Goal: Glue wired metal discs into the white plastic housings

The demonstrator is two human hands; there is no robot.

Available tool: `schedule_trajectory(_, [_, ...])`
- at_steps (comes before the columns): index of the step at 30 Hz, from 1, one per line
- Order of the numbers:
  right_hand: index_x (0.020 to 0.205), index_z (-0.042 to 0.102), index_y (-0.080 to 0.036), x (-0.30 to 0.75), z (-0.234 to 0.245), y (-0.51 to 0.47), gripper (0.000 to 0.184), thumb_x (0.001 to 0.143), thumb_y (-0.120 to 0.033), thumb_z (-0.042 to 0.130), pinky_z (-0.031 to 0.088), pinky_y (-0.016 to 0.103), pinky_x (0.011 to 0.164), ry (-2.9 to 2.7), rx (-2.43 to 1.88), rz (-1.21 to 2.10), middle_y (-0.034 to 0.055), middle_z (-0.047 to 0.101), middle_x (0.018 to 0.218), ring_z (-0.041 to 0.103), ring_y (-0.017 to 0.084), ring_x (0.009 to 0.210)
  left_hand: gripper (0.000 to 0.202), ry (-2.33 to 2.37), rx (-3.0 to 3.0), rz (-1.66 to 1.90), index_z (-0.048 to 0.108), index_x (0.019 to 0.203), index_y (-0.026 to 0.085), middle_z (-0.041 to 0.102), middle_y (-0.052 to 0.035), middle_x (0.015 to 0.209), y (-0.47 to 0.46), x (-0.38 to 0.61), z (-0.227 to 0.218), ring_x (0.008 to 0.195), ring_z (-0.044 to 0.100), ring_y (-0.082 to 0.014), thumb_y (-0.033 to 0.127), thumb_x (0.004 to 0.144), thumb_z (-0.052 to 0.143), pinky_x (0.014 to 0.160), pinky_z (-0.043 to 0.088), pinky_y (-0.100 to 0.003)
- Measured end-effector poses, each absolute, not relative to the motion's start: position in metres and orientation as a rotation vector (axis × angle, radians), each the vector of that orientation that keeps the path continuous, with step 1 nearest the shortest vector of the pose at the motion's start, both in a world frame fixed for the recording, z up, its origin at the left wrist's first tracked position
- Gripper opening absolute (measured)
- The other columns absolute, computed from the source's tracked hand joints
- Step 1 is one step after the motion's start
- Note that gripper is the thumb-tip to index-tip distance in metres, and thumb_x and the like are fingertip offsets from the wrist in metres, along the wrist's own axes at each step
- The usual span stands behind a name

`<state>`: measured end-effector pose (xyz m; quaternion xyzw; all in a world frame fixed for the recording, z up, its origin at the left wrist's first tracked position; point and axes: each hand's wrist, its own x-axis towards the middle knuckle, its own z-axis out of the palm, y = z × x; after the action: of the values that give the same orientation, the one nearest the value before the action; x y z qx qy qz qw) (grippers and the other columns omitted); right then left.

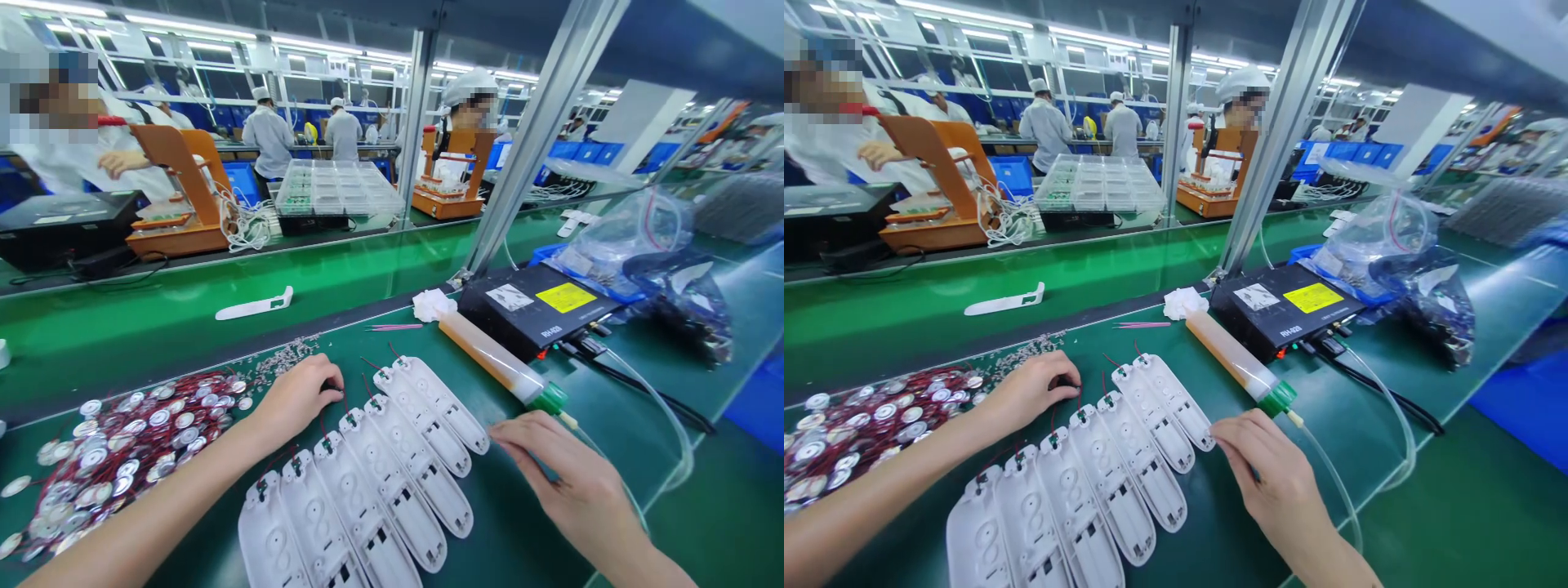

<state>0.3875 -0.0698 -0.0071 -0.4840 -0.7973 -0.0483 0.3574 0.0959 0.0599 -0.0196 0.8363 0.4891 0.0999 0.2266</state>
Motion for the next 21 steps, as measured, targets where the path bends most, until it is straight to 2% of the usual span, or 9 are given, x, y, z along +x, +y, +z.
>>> schedule_trajectory(5, [0.081,0.063,-0.018,0.397,-0.025,-0.070,0.024,0.084,-0.003,0.045,0.045,0.024,0.058,-2.144,-1.250,-0.262,0.0046,0.062,0.079,0.050,0.014,0.072,0.018,1.348,2.346,0.354,0.061,0.073,0.022,0.058,-0.0025,0.082,0.055,0.094,-0.024,0.072,0.057,-0.0184,0.027,0.081,0.046,0.066,0.043,-0.029])
schedule_trajectory(10, [0.080,0.064,-0.017,0.401,-0.035,-0.066,0.027,0.081,0.002,0.044,0.042,0.028,0.063,-2.195,-1.229,-0.336,0.0062,0.061,0.080,0.046,0.016,0.075,0.018,1.412,2.310,0.444,0.057,0.068,0.021,0.063,-0.0012,0.070,0.060,0.088,-0.015,0.059,0.057,-0.0159,0.031,0.075,0.045,0.061,0.044,-0.027])
schedule_trajectory(13, [0.080,0.065,-0.017,0.402,-0.037,-0.065,0.028,0.082,0.001,0.044,0.041,0.028,0.065,-2.212,-1.215,-0.371,0.0057,0.061,0.080,0.045,0.016,0.077,0.017,1.467,2.247,0.506,0.056,0.067,0.021,0.064,-0.0005,0.064,0.063,0.084,-0.007,0.057,0.059,-0.0164,0.036,0.071,0.048,0.058,0.045,-0.026])
schedule_trajectory(15, [0.081,0.065,-0.017,0.402,-0.037,-0.065,0.027,0.082,0.000,0.044,0.040,0.028,0.066,-2.211,-1.218,-0.393,0.0053,0.062,0.080,0.045,0.016,0.077,0.022,1.484,2.209,0.543,0.059,0.074,0.021,0.065,-0.0016,0.068,0.062,0.082,-0.003,0.057,0.060,-0.0167,0.039,0.071,0.048,0.056,0.046,-0.025])
schedule_trajectory(18, [0.081,0.064,-0.017,0.401,-0.036,-0.064,0.025,0.083,-0.001,0.045,0.040,0.028,0.066,-2.211,-1.215,-0.397,0.0043,0.063,0.079,0.046,0.016,0.077,0.030,1.499,2.135,0.595,0.065,0.084,0.021,0.068,-0.0025,0.081,0.059,0.082,0.003,0.047,0.057,-0.0134,0.044,0.075,0.048,0.051,0.047,-0.025])
schedule_trajectory(21, [0.082,0.064,-0.016,0.401,-0.037,-0.064,0.024,0.084,-0.002,0.045,0.040,0.028,0.066,-2.212,-1.199,-0.433,0.0027,0.064,0.078,0.046,0.016,0.076,0.029,1.497,2.012,0.638,0.068,0.078,0.022,0.067,-0.0008,0.074,0.052,0.087,0.012,0.040,0.053,-0.0118,0.046,0.072,0.054,0.048,0.046,-0.025])
